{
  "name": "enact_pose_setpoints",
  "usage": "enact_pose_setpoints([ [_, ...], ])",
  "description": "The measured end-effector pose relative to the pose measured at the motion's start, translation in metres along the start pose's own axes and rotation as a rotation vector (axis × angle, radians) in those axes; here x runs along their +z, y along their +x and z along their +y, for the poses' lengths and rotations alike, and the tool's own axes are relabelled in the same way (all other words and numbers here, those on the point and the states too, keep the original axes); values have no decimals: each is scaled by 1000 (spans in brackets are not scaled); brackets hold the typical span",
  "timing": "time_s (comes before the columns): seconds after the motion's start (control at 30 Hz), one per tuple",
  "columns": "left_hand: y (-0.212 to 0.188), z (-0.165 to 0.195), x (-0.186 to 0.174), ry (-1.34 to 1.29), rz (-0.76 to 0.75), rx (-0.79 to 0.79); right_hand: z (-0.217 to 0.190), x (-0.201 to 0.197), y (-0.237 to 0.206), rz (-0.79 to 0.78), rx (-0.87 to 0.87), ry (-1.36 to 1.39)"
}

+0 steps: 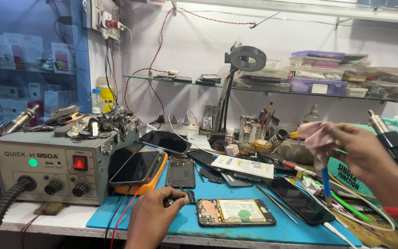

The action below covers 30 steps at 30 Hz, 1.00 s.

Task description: The person repairs a disassembled smartphone at a workbench. They hold the phone body, manipulate its internal components by hand, use a screwdriver on the board, wipe parts with a cloth, and reposition the phone and its separated screen and frame pieces on the mat.

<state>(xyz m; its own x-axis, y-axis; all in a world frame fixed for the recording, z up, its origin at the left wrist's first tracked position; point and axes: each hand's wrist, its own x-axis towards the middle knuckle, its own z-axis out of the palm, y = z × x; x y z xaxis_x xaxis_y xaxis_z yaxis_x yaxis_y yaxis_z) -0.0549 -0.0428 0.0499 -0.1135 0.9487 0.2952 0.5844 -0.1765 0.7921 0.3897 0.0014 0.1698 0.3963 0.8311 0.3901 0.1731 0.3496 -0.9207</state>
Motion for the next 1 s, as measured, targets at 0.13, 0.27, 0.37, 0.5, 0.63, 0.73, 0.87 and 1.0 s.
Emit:
enact_pose_setpoints([
  [0.13,0,2,-1,33,-16,-26,-26,0,-21,28,68,175],
  [0.27,4,-4,3,30,-52,-71,-45,4,-54,-21,74,103],
  [0.37,6,-4,14,-300,-32,139,-58,11,-64,-94,77,114],
  [0.5,8,37,66,-669,-209,513,-69,22,-65,-207,77,216],
  [0.63,15,121,148,-544,-318,692,-69,27,-61,-351,33,284],
  [0.73,16,153,176,-452,-135,698,-58,29,-54,-321,127,302],
  [0.87,7,169,189,-452,-302,520,-36,22,-39,-314,234,348],
  [1.0,3,163,207,-403,-344,427,-47,3,-14,-530,-215,373],
])
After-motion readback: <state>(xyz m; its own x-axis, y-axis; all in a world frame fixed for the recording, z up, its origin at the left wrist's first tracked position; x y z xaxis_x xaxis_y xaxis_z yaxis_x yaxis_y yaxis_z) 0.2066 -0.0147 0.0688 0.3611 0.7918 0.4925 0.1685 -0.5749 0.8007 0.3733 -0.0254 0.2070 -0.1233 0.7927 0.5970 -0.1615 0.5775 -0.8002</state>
